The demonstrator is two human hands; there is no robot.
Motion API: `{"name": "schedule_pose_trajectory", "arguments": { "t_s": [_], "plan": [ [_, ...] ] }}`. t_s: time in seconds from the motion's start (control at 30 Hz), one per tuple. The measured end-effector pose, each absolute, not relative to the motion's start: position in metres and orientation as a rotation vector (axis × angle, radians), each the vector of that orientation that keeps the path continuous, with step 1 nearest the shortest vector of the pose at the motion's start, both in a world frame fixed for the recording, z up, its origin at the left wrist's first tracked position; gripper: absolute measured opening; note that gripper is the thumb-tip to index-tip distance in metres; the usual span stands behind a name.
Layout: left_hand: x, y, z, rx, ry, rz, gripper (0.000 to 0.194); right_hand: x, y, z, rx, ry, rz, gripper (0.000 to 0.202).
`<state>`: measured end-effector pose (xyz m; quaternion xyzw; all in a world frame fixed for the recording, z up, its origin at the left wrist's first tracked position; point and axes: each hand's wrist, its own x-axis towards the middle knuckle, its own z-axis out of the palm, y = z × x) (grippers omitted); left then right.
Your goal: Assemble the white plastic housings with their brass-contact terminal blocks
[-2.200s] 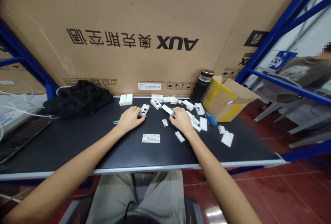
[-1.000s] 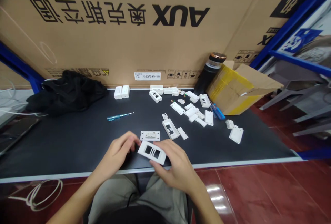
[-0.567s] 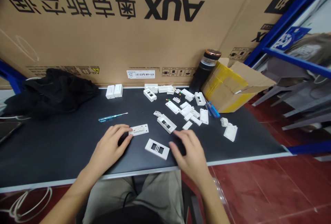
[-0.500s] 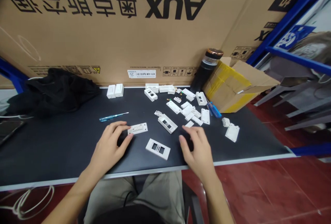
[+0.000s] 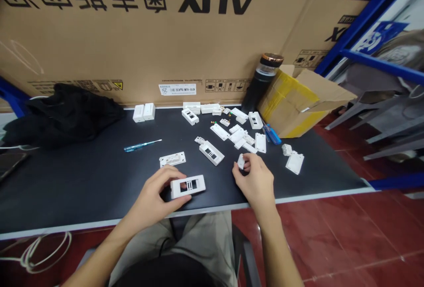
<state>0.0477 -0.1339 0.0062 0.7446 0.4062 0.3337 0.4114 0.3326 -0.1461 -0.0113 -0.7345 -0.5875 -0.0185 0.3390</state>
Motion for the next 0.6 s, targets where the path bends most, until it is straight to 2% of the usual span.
{"name": "schedule_pose_trajectory", "arguments": {
  "t_s": [0.2,0.4,0.6],
  "plan": [
    [0.031,-0.138,0.008,1.219,0.880,0.851,0.043,0.322,-0.148,-0.005,-1.805,-1.397,0.096,0.023],
    [0.025,-0.141,0.005,1.070,0.748,0.891,0.040,0.299,-0.161,0.016,-1.387,-1.059,0.724,0.017],
    [0.026,-0.142,0.007,1.007,0.726,0.886,0.042,0.269,-0.168,0.025,-1.139,-1.073,1.198,0.018]
  ]
}}
